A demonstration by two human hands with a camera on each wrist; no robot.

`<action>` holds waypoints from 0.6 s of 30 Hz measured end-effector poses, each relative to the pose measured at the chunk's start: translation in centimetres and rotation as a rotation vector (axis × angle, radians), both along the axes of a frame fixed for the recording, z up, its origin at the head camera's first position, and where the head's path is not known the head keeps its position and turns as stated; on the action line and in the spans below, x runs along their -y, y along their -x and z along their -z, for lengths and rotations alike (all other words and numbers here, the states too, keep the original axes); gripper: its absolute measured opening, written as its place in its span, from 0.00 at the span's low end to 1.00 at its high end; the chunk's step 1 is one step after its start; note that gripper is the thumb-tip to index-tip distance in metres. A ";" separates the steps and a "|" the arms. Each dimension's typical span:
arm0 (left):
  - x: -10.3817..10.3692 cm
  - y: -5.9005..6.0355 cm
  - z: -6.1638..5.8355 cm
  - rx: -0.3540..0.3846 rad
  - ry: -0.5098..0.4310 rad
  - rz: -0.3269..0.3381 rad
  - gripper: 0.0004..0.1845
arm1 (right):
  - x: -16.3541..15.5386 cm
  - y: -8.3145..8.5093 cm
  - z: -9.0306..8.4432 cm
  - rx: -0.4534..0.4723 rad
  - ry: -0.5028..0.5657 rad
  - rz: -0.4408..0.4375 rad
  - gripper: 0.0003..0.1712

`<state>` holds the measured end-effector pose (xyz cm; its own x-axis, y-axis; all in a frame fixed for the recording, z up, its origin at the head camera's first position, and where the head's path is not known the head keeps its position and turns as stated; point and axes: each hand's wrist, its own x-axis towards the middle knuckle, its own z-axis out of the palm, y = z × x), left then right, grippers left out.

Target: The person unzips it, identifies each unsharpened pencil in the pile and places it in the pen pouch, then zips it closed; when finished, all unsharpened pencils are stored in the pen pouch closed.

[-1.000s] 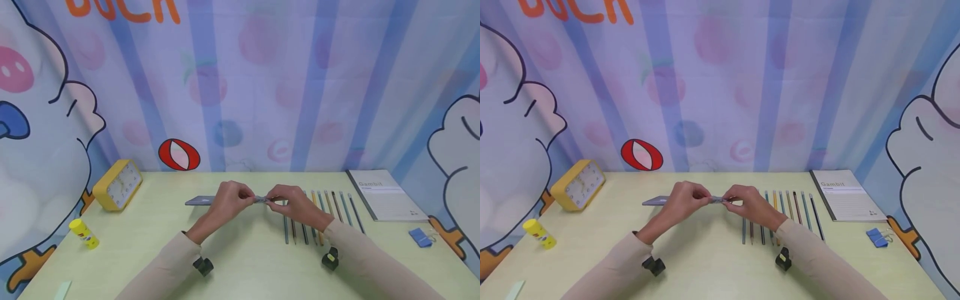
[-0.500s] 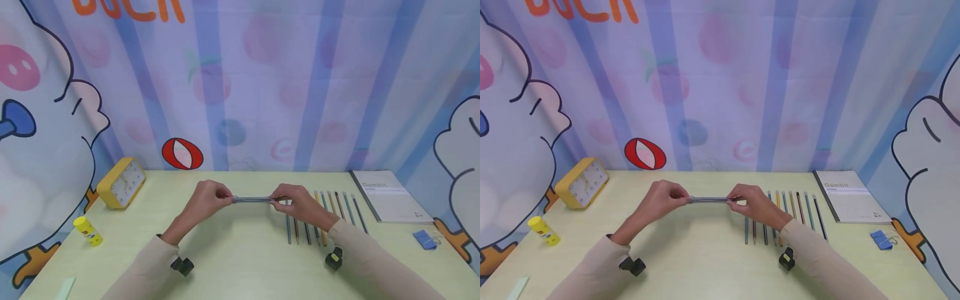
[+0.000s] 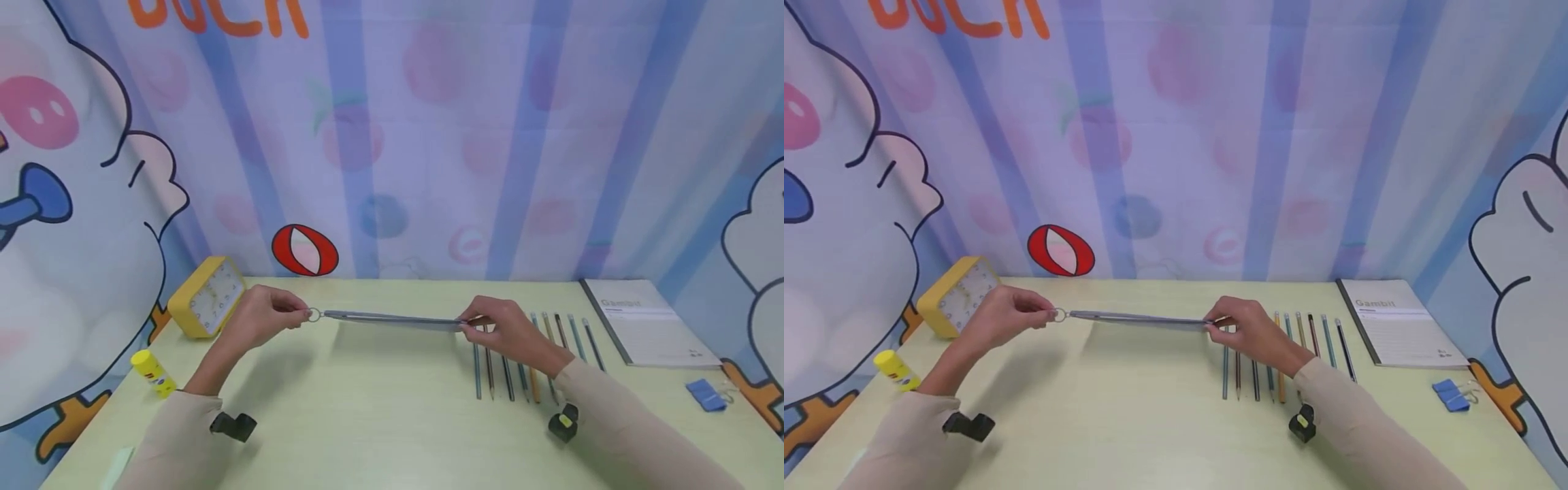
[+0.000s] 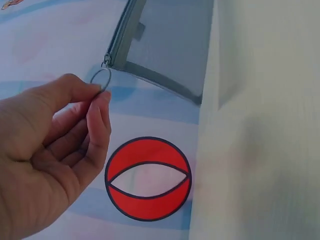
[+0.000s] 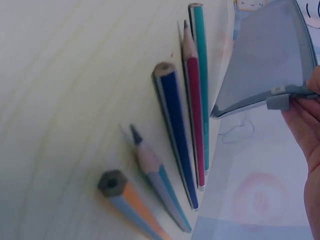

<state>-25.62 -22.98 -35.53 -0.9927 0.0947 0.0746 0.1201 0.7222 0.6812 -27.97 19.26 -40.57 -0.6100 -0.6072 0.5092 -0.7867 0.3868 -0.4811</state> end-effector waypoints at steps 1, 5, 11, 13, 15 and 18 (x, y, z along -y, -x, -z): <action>0.3 0.0 0.1 0.001 -0.001 -0.001 0.08 | 0.0 0.0 -0.1 -0.003 -0.001 -0.006 0.08; 0.5 -0.3 0.3 -0.014 -0.016 0.001 0.08 | 0.2 0.1 -0.2 -0.034 -0.006 -0.007 0.08; -0.9 -0.8 0.6 -0.106 -0.061 0.027 0.06 | 0.2 -0.1 0.0 -0.084 0.028 0.016 0.09; -1.5 -0.9 0.8 -0.178 -0.045 0.064 0.05 | 0.3 -0.1 0.1 -0.093 0.036 0.009 0.09; -1.9 -1.1 1.1 -0.266 0.009 0.102 0.05 | 0.5 -0.1 0.1 -0.097 0.039 0.001 0.09; -2.5 -1.2 1.7 -0.385 0.121 0.151 0.05 | 0.6 -0.1 0.2 -0.099 0.043 0.000 0.09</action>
